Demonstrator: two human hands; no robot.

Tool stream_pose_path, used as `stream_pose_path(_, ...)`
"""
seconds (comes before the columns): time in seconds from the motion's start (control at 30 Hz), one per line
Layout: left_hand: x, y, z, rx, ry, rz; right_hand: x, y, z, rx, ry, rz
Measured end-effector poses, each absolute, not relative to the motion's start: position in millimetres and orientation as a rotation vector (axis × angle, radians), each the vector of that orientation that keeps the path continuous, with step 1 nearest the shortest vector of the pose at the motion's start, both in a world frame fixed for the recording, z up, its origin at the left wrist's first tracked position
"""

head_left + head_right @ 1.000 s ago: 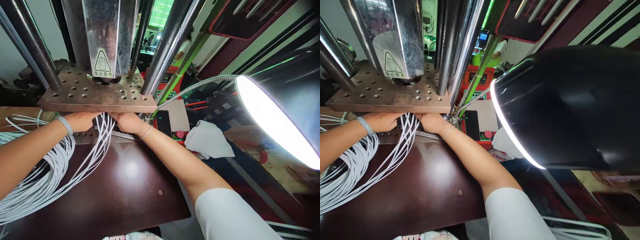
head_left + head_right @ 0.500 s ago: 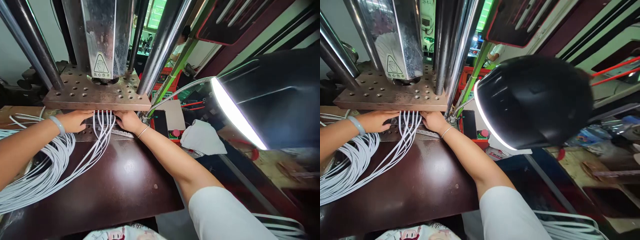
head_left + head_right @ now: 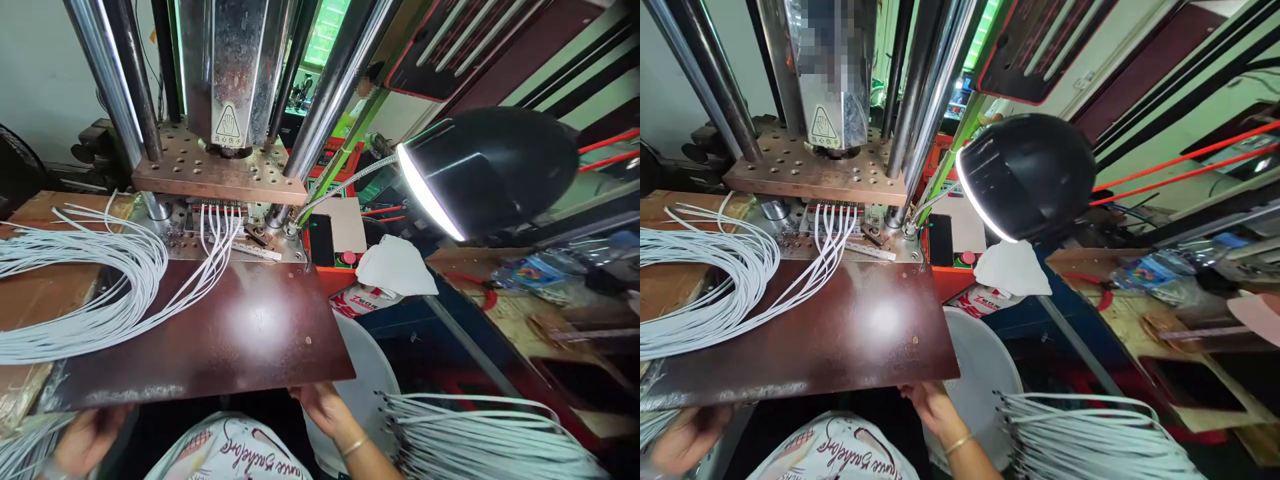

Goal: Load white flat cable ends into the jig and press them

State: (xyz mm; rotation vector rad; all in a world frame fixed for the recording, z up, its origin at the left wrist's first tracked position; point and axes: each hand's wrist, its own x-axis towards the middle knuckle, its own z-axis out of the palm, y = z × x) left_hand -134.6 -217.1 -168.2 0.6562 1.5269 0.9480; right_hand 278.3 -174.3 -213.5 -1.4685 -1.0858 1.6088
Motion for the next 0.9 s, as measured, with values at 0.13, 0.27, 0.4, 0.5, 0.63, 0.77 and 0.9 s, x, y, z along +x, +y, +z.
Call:
stream_pose_path(0.13, -118.3, -200.1, -189.8, 0.371, 1.433, 1.325, 239.9, -168.7, -237.2, -1.385, -1.06, 1.398)
stream_pose_path(0.27, -113.5, -204.4, -211.0, 0.27, 1.322, 1.548, 245.9, -167.6, -243.2, -1.284, -0.852, 1.456)
stream_pose_path(0.4, -114.8, -215.4, -240.5, 0.232, 1.24, 1.63, 259.0, -175.1, -245.3, -1.214, -0.65, 1.569)
stream_pose_path(0.5, -114.5, -218.6, -263.2, 0.299, 1.209, 1.634, 263.7, -174.3, -247.7, -1.235, -0.742, 1.575)
stream_pose_path(0.63, -109.1, -219.9, -285.4, 0.527, 1.264, 1.552, 259.3, -175.2, -246.6, -1.25, -0.91, 1.491)
stream_pose_path(0.77, -141.6, -231.1, -293.1, 0.891, 1.449, 1.271, 248.5, -196.7, -222.6, -1.336, -1.289, 1.38)
stream_pose_path(0.9, -226.4, -246.1, -287.6, 1.286, 1.738, 0.811, 243.7, -206.8, -162.5, -1.057, -2.143, 0.824)
